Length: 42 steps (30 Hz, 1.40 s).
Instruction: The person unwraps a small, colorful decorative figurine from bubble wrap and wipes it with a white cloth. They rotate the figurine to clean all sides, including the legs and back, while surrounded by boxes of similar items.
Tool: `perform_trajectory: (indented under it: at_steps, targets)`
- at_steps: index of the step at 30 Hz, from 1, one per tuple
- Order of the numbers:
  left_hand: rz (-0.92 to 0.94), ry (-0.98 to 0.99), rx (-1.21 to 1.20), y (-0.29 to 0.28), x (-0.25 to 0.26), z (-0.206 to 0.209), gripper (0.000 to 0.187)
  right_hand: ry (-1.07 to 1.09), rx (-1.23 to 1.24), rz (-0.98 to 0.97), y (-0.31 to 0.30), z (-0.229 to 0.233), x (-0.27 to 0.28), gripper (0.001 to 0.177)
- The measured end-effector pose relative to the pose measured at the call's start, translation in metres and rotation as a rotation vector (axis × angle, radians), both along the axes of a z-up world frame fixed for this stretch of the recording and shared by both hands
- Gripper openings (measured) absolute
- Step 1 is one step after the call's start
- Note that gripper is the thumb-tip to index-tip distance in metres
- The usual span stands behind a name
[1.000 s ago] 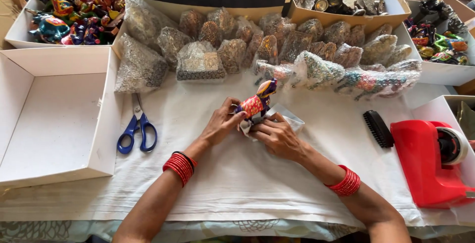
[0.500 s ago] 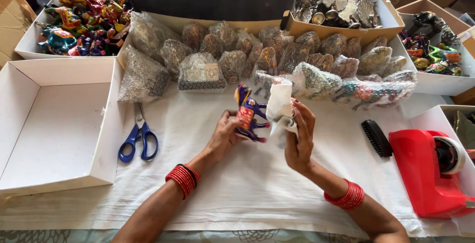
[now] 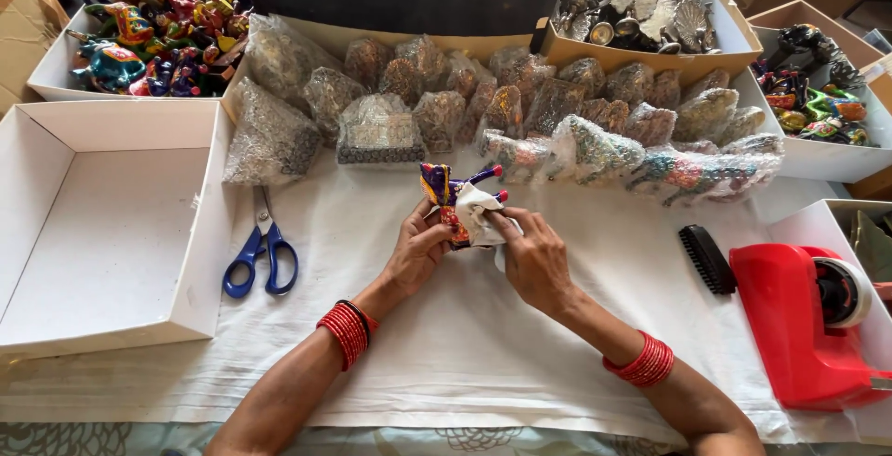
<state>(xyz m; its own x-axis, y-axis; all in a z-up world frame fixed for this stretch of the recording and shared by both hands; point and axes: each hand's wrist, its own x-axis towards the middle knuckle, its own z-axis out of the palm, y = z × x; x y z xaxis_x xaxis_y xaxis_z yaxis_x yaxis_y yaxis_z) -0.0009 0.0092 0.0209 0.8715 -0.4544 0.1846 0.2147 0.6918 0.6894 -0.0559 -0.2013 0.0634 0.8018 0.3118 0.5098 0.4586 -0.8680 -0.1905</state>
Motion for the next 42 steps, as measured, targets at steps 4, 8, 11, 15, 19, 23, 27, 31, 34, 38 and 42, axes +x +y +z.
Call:
perform_trajectory:
  at_steps: [4, 8, 11, 15, 19, 23, 27, 31, 34, 38, 42]
  targets:
    - [-0.016, 0.007, 0.074, -0.005, 0.002, -0.005, 0.059, 0.043, -0.008, 0.019, -0.008, -0.029, 0.006, 0.044]
    - [-0.024, -0.043, 0.258, -0.006, 0.009, -0.025, 0.05, -0.045, 0.231, 0.197, 0.001, -0.021, -0.004, 0.044]
    - [-0.054, -0.01, 0.214, -0.006, 0.009, -0.033, 0.045, -0.14, 0.187, 0.275, 0.015, 0.0, -0.017, 0.047]
    - [-0.071, -0.001, 0.127, -0.003, 0.008, -0.026, 0.047, -0.218, 0.047, 0.265, 0.006, -0.041, 0.002, 0.043]
    - [-0.028, 0.017, 0.083, -0.005, 0.007, -0.026, 0.047, -0.184, -0.059, 0.12, -0.004, -0.013, 0.011, 0.041]
    - [0.006, -0.014, 0.198, -0.006, 0.007, -0.023, 0.046, -0.112, -0.092, 0.096, -0.005, -0.025, 0.007, 0.036]
    - [0.024, 0.012, 0.214, -0.001, 0.008, -0.025, 0.044, -0.013, 0.29, 0.325, 0.01, 0.005, -0.013, 0.043]
    - [0.03, 0.042, 0.186, -0.004, 0.012, -0.027, 0.043, 0.156, 0.287, 0.418, 0.007, -0.023, -0.009, 0.034]
    - [-0.016, 0.046, 0.177, -0.002, 0.008, -0.018, 0.04, -0.138, 0.05, 0.352, -0.001, -0.041, 0.003, 0.021]
    - [0.054, 0.016, 0.209, -0.002, 0.007, -0.021, 0.044, -0.279, 0.233, 0.315, -0.017, -0.036, 0.011, 0.022]
    - [0.029, -0.03, 0.265, -0.005, 0.004, -0.018, 0.05, -0.179, 0.057, 0.236, 0.001, -0.01, 0.0, 0.039]
